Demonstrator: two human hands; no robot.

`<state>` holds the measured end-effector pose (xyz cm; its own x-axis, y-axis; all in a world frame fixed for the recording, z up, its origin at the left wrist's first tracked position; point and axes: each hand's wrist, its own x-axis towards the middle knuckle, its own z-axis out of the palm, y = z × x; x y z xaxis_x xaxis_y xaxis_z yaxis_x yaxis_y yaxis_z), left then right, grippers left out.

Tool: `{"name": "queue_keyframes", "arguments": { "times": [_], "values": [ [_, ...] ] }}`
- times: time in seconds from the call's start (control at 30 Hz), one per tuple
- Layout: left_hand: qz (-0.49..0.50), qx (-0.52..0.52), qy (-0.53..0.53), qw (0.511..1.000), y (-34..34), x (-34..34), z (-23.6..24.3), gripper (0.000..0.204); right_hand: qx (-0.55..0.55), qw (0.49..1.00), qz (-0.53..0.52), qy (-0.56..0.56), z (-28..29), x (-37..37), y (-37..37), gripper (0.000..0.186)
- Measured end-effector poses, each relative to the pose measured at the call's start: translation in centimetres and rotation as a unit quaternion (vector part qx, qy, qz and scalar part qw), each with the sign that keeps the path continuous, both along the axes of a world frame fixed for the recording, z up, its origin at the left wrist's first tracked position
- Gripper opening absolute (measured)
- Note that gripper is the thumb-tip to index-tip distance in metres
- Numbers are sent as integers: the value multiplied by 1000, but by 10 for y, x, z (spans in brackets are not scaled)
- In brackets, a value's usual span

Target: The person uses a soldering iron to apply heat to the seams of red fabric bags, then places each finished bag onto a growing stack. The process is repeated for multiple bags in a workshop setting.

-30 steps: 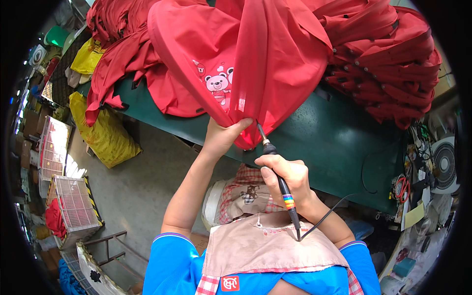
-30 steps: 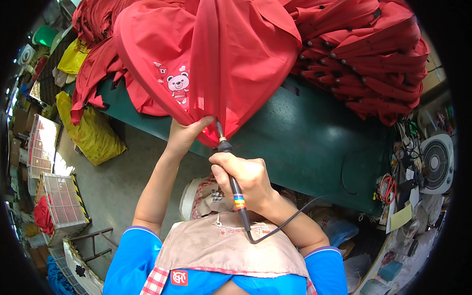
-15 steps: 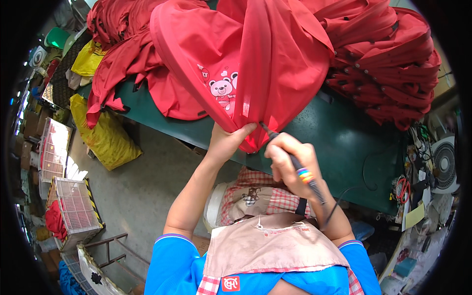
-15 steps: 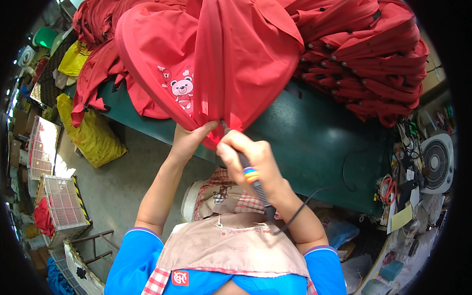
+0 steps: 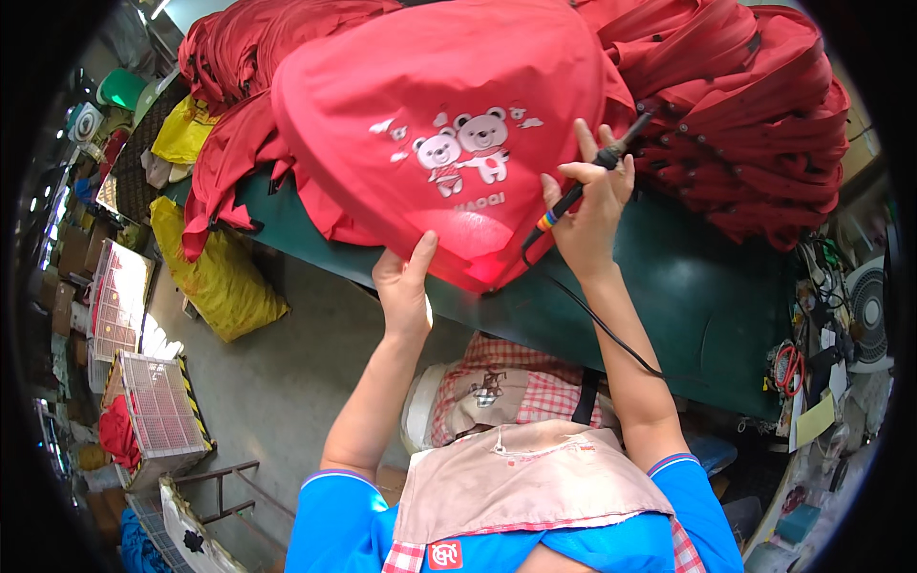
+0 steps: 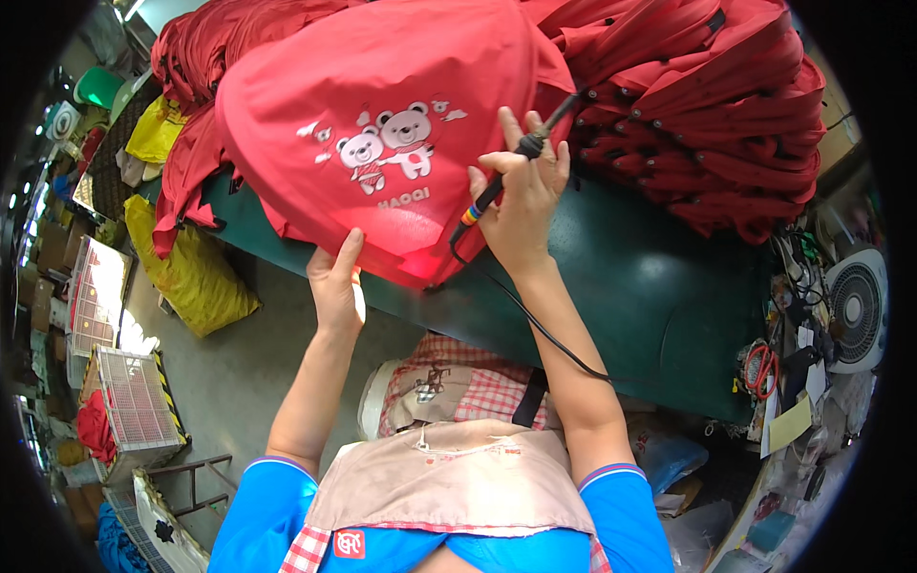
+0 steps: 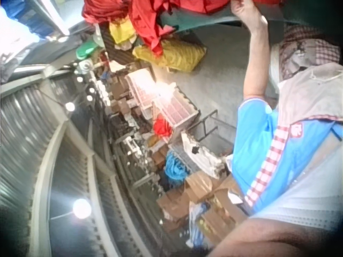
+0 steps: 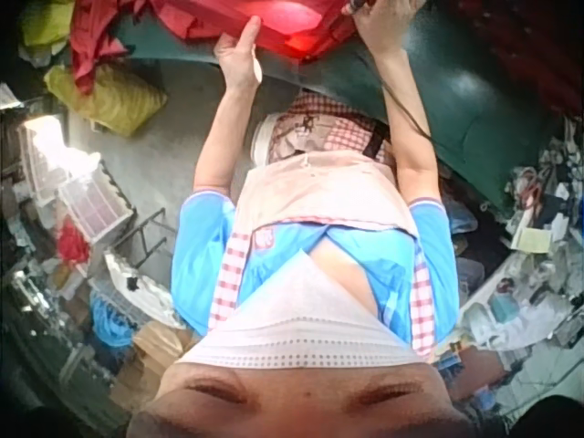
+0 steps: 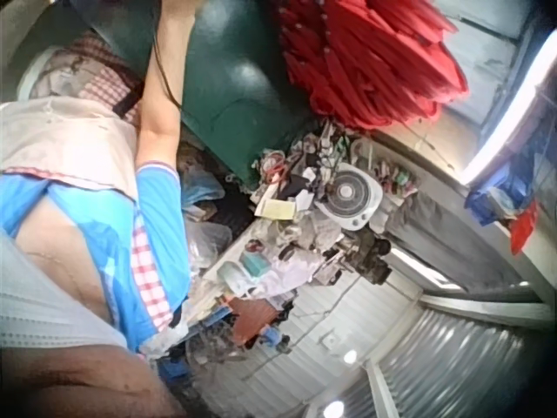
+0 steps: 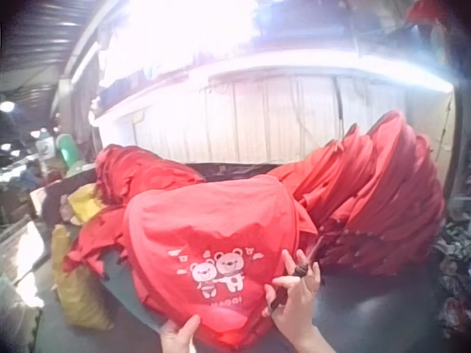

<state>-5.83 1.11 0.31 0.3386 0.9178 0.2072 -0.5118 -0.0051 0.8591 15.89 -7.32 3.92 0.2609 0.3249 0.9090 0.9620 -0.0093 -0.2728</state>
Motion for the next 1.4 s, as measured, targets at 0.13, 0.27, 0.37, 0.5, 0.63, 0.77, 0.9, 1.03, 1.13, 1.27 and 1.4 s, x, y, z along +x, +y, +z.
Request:
{"name": "queue_keyframes", "arguments": {
  "times": [0.13, 0.27, 0.37, 0.5, 0.63, 0.77, 0.9, 1.03, 1.13, 1.27, 1.4],
  "values": [
    [-46, 152, 161, 974, 17, 6, 29, 21, 88, 948, 218, 215, 1, -37, -40, 32],
    [-136, 66, 121, 981, 24, 27, 40, 21, -127, 854, 354, 359, 19, -92, -100, 24],
    [-138, 94, 147, 975, 29, 34, 43, 18, -154, 884, 347, 272, 14, -111, -93, 12],
    [-99, 150, 209, 961, 35, 33, 35, 16, -146, 897, 346, 233, 6, -110, -83, 18],
    [-38, 206, 229, 951, 23, 38, 36, 28, -132, 915, 328, 195, -7, -104, -59, 11],
    [6, 222, 302, 927, 38, 39, 17, 53, -115, 923, 306, 201, 4, -111, -46, 6],
    [7, 203, 375, 904, 36, 30, 33, 63, -246, 720, 383, 524, 57, -71, -76, 20],
    [39, 333, 333, 881, 12, 52, 55, 27, -71, 806, 300, 506, 69, -41, -127, 27],
    [166, 400, 338, 836, -9, 105, 19, 45, 33, 836, 262, 481, 53, -17, -148, 29],
    [87, 486, 426, 758, -56, 166, -19, 57, 139, 820, 266, 488, 45, -5, -156, 28],
    [122, 459, 301, 827, -16, 183, 12, 33, 153, 832, 237, 478, 36, 8, -171, 28]
  ]
}}
